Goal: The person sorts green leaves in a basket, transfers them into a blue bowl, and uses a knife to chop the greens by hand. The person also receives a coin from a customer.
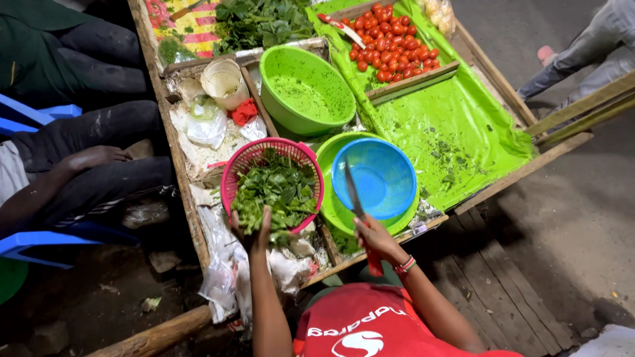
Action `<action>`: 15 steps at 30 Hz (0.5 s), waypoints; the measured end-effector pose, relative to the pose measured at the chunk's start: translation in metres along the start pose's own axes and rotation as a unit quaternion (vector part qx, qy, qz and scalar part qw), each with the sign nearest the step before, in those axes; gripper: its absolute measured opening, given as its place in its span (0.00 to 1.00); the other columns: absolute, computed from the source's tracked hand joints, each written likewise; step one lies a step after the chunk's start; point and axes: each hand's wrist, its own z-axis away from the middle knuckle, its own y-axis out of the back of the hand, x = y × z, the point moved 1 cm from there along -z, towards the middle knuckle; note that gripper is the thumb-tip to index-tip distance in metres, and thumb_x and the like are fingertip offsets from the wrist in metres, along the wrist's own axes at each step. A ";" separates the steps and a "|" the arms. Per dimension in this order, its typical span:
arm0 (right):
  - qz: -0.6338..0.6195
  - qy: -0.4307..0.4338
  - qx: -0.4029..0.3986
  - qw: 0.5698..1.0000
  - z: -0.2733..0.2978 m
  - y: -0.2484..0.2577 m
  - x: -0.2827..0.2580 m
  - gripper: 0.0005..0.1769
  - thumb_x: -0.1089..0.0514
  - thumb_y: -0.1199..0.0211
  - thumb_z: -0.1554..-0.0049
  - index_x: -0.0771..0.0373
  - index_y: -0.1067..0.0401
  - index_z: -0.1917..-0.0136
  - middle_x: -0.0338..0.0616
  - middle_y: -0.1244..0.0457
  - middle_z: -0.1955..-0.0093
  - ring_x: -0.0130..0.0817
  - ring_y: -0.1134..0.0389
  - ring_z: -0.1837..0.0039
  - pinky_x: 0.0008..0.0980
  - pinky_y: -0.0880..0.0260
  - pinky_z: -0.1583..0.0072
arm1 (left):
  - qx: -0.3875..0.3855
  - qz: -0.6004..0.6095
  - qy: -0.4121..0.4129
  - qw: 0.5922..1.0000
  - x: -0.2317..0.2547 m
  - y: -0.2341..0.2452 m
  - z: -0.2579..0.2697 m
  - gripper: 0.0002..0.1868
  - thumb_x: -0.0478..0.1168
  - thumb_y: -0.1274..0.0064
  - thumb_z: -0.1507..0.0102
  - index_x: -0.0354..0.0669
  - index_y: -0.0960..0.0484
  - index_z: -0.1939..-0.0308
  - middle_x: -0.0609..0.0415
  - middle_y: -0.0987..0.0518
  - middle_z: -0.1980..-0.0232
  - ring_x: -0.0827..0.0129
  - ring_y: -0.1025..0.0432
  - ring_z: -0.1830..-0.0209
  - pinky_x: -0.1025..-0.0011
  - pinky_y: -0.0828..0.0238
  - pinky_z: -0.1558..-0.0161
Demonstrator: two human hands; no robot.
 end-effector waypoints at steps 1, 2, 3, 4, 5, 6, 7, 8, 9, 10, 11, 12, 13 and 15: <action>0.044 0.036 0.039 0.998 -0.002 0.001 -0.004 0.24 0.51 0.49 0.31 0.59 0.41 0.25 0.37 0.42 0.63 0.25 0.40 0.64 0.30 0.31 0.59 | -0.022 0.042 0.014 0.999 -0.012 0.001 -0.007 0.30 0.44 0.39 0.42 0.34 0.25 0.38 0.47 0.22 0.43 0.60 0.26 0.43 0.62 0.28 0.40; 0.089 0.071 0.078 0.990 0.000 0.000 -0.009 0.22 0.51 0.48 0.29 0.64 0.35 0.27 0.38 0.42 0.61 0.26 0.39 0.63 0.31 0.31 0.59 | -0.055 0.110 0.028 0.992 -0.025 0.000 -0.010 0.30 0.44 0.39 0.41 0.34 0.25 0.38 0.47 0.23 0.42 0.60 0.27 0.42 0.62 0.29 0.39; 0.025 0.089 0.067 0.993 0.003 -0.002 -0.017 0.22 0.52 0.49 0.30 0.64 0.36 0.27 0.38 0.41 0.61 0.25 0.38 0.62 0.30 0.28 0.57 | -0.090 0.198 0.054 0.975 -0.037 -0.002 -0.014 0.30 0.45 0.39 0.40 0.33 0.25 0.37 0.47 0.23 0.40 0.60 0.27 0.41 0.62 0.30 0.38; -0.038 0.106 0.056 0.992 0.009 -0.004 -0.026 0.23 0.52 0.49 0.30 0.64 0.37 0.27 0.37 0.41 0.60 0.24 0.37 0.61 0.30 0.26 0.54 | -0.090 0.269 0.075 0.956 -0.048 0.001 -0.015 0.30 0.45 0.40 0.40 0.33 0.25 0.37 0.47 0.23 0.39 0.60 0.28 0.40 0.62 0.31 0.37; -0.098 0.126 0.042 0.986 0.014 -0.004 -0.041 0.23 0.52 0.50 0.30 0.64 0.37 0.26 0.37 0.40 0.59 0.24 0.37 0.59 0.30 0.24 0.52 | -0.094 0.341 0.096 0.930 -0.055 -0.002 -0.015 0.31 0.46 0.40 0.39 0.33 0.25 0.36 0.47 0.23 0.38 0.60 0.28 0.38 0.62 0.32 0.36; -0.083 0.130 0.048 0.987 0.017 -0.005 -0.054 0.23 0.52 0.51 0.32 0.59 0.39 0.26 0.37 0.39 0.60 0.24 0.36 0.59 0.29 0.25 0.53 | -0.092 0.407 0.113 0.902 -0.059 -0.004 -0.017 0.31 0.46 0.39 0.41 0.30 0.23 0.38 0.44 0.22 0.40 0.56 0.27 0.40 0.58 0.28 0.37; -0.066 0.126 0.054 0.988 0.026 -0.006 -0.061 0.24 0.51 0.52 0.33 0.55 0.41 0.26 0.36 0.39 0.61 0.23 0.35 0.59 0.28 0.26 0.53 | -0.071 0.277 0.057 0.956 -0.062 -0.011 -0.023 0.31 0.47 0.40 0.41 0.31 0.24 0.38 0.44 0.22 0.39 0.56 0.26 0.40 0.59 0.28 0.37; -0.050 0.122 0.060 0.989 0.030 -0.005 -0.069 0.25 0.51 0.52 0.35 0.51 0.43 0.26 0.36 0.38 0.61 0.23 0.34 0.59 0.27 0.27 0.54 | -0.049 0.140 0.000 0.989 -0.060 -0.023 -0.039 0.32 0.49 0.41 0.41 0.32 0.24 0.38 0.44 0.21 0.39 0.56 0.25 0.39 0.59 0.27 0.37; -0.009 0.136 0.046 0.990 0.036 -0.002 -0.073 0.25 0.51 0.52 0.34 0.51 0.43 0.25 0.36 0.39 0.62 0.22 0.37 0.60 0.26 0.29 0.54 | -0.021 -0.006 -0.045 0.999 -0.065 -0.025 -0.034 0.32 0.50 0.41 0.40 0.33 0.25 0.38 0.44 0.20 0.38 0.56 0.24 0.39 0.60 0.26 0.37; 0.032 0.151 0.031 0.988 0.038 0.002 -0.078 0.25 0.51 0.52 0.33 0.51 0.42 0.23 0.35 0.41 0.62 0.22 0.39 0.60 0.25 0.31 0.54 | -0.092 0.047 0.010 0.995 -0.073 -0.028 -0.020 0.30 0.51 0.46 0.37 0.35 0.26 0.36 0.47 0.24 0.34 0.59 0.31 0.34 0.61 0.36 0.32; 0.074 0.176 0.015 0.982 0.031 0.007 -0.088 0.25 0.51 0.52 0.32 0.51 0.42 0.22 0.35 0.42 0.63 0.21 0.41 0.61 0.24 0.33 0.55 | -0.158 0.105 0.055 0.980 -0.072 -0.043 -0.018 0.29 0.51 0.51 0.34 0.38 0.28 0.34 0.50 0.28 0.30 0.63 0.36 0.29 0.63 0.45 0.28; 0.071 0.173 0.013 0.982 0.029 0.011 -0.095 0.25 0.52 0.50 0.33 0.52 0.41 0.23 0.34 0.43 0.63 0.21 0.42 0.61 0.24 0.34 0.56 | -0.222 0.163 0.101 0.956 -0.068 -0.058 -0.013 0.28 0.52 0.56 0.31 0.40 0.29 0.31 0.54 0.32 0.27 0.66 0.42 0.24 0.66 0.54 0.24; 0.069 0.165 0.007 0.984 0.031 0.014 -0.099 0.25 0.52 0.48 0.33 0.52 0.40 0.24 0.33 0.43 0.62 0.21 0.43 0.61 0.24 0.36 0.57 | -0.241 0.153 0.099 0.953 -0.064 -0.073 0.009 0.27 0.50 0.54 0.32 0.40 0.28 0.32 0.54 0.30 0.29 0.66 0.40 0.27 0.66 0.51 0.27; 0.101 0.157 0.003 0.983 0.031 0.020 -0.109 0.25 0.52 0.45 0.35 0.53 0.38 0.25 0.32 0.44 0.62 0.20 0.43 0.61 0.23 0.37 0.57 | -0.283 0.116 0.080 0.949 -0.039 -0.103 0.061 0.26 0.47 0.50 0.34 0.40 0.27 0.35 0.53 0.27 0.34 0.66 0.36 0.33 0.65 0.44 0.32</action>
